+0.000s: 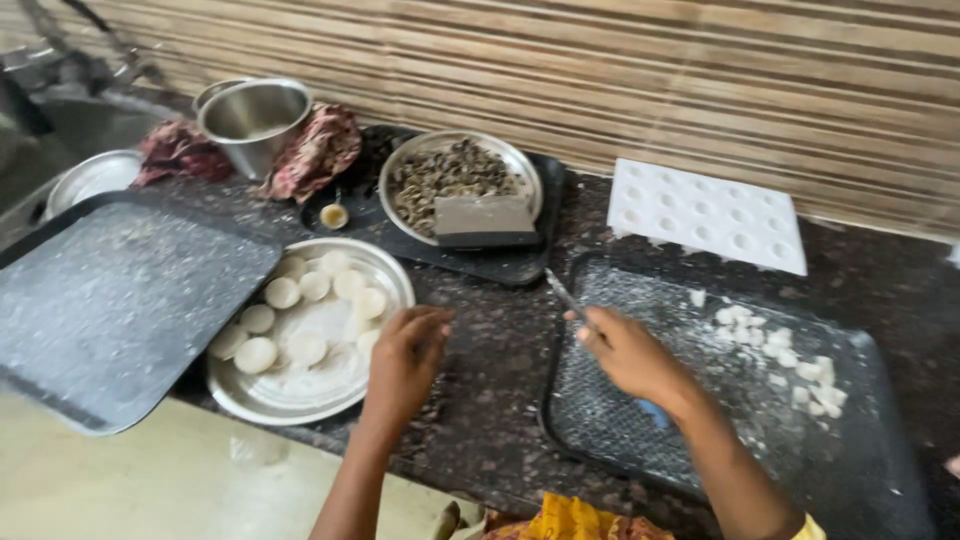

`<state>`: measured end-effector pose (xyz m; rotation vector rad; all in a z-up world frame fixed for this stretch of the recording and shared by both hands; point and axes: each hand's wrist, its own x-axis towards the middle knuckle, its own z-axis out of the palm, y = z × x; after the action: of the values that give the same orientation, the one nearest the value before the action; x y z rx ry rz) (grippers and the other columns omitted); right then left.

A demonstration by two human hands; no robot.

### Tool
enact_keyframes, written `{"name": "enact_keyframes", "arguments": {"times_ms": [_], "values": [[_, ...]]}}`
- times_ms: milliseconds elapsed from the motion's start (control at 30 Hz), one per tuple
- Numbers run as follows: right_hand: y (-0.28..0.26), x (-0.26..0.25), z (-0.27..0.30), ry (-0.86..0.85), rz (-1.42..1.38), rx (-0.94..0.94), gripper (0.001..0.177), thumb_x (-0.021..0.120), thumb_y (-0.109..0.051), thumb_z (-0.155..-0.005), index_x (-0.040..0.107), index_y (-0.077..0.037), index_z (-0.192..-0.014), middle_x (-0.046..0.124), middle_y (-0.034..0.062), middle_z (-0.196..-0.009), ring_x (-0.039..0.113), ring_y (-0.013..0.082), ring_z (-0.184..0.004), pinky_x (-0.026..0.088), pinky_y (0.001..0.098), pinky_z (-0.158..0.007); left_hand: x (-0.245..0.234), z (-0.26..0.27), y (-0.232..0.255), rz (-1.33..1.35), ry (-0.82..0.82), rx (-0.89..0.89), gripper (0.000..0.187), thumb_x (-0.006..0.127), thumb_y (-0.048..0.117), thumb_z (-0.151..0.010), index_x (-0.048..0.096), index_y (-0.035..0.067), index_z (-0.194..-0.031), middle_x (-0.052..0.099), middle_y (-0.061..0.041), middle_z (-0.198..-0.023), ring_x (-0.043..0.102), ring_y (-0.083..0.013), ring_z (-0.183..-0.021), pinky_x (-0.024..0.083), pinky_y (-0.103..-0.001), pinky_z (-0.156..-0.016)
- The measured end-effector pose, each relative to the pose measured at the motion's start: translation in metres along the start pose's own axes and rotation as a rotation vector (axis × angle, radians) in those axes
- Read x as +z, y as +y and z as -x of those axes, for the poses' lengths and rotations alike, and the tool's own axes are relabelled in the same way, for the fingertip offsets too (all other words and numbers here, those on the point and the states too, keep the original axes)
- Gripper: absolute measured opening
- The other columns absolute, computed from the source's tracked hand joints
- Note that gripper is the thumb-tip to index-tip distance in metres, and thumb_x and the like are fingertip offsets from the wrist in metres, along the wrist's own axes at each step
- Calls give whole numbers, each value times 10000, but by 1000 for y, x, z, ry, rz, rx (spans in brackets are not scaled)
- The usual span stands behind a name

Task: The person cuts white wax blocks into small pieces with a knife on a black tray, breaking pieces apart by hand and trimming them, and occasionally places cut pieces aside while finished white candles and candle molds sit on the counter nearby.

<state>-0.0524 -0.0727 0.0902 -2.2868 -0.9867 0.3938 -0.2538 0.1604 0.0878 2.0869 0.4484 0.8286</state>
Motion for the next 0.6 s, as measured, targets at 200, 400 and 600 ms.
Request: {"name": "enact_keyframes", "arguments": {"times_ms": [200, 400, 600], "values": [[-60, 51, -21, -256, -267, 87, 396, 519, -199, -1003, 579, -146, -1390, 734, 40, -945, 651, 113, -678, 569, 304, -631, -72, -9, -44, -283, 143, 172, 217, 723, 43, -867, 763, 61, -1080, 711, -132, -1144, 663, -345, -1063, 526, -421, -903], [-54, 90, -35, -171, -282, -7, 373, 521, -166, -1005, 612, -118, -1364, 746, 22, -842, 610, 96, -597, 533, 266, -570, -98, -7, -120, -501, 18, 115, 237, 798, 94, -834, 777, 75, -1069, 741, -93, -1161, 658, -302, -1068, 530, -417, -947], [-54, 98, -40, -134, -335, 82, 358, 560, -141, -978, 643, -105, -1325, 729, 13, -790, 587, 94, -553, 499, 279, -530, -102, -10, -96, -454, -88, 47, 345, 862, 83, -679, 805, 88, -1019, 750, -81, -1152, 639, -309, -1094, 501, -447, -938]]}}
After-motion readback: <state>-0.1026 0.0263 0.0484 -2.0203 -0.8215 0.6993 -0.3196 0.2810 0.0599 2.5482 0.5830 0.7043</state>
